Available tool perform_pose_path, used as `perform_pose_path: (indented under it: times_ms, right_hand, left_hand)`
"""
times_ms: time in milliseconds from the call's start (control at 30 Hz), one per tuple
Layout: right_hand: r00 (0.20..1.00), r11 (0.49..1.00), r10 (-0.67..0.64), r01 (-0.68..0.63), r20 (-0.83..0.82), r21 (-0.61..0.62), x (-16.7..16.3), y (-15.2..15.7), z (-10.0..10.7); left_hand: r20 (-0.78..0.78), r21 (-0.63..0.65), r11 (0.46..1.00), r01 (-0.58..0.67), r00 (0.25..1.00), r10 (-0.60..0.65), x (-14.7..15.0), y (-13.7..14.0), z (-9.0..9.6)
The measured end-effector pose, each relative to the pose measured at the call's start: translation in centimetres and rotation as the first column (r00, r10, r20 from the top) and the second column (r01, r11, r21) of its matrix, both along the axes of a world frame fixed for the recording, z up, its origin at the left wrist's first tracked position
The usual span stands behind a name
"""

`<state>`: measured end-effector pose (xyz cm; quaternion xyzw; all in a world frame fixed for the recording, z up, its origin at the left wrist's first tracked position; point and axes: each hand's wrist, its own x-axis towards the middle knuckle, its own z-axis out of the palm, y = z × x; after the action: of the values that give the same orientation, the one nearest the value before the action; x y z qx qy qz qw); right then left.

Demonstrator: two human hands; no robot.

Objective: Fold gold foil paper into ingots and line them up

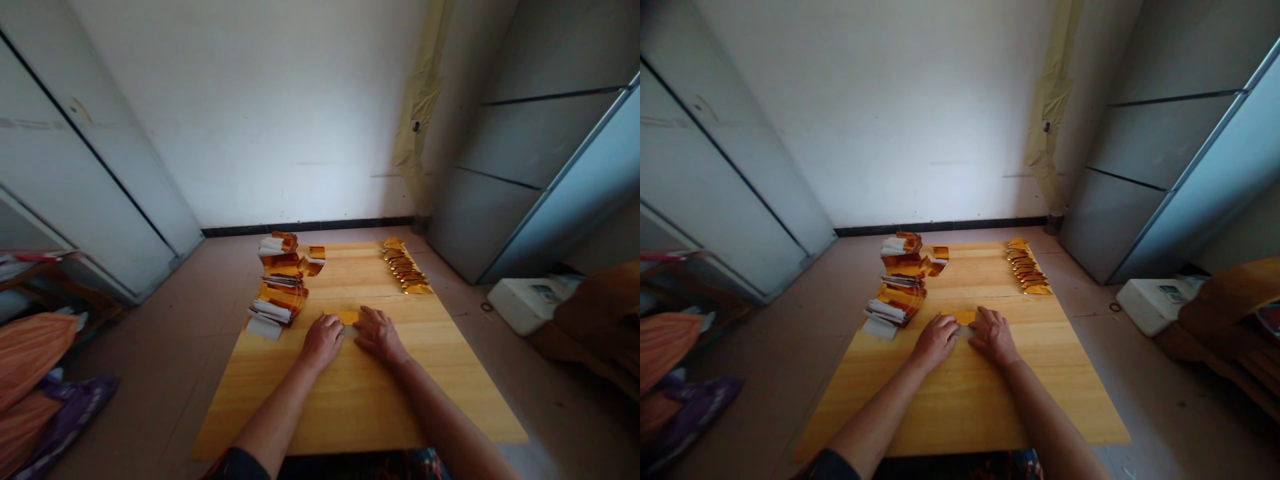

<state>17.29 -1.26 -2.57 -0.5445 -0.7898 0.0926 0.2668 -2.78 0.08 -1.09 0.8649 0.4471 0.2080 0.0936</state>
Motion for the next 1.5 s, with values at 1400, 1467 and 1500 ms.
perform_pose_path:
  times_ms: [1400,1467,1500]
  right_hand:
    - [1.0,0.986,0.01,-0.013,-0.024,-0.165,-0.5,2.5,1.6]
    - [1.0,0.982,-0.009,0.011,0.011,-0.19,-0.7,2.6,1.8]
    - [0.999,0.979,-0.015,0.021,0.031,-0.203,-0.9,2.6,2.0]
  left_hand:
    - [-0.089,0.069,0.997,-0.025,0.996,0.031,-0.3,-1.8,0.0]
    - [-0.099,0.067,0.998,-0.012,0.995,0.018,-0.4,-1.8,-0.2]
    - [-0.105,0.068,0.998,-0.009,0.994,0.016,-0.5,-1.8,-0.2]
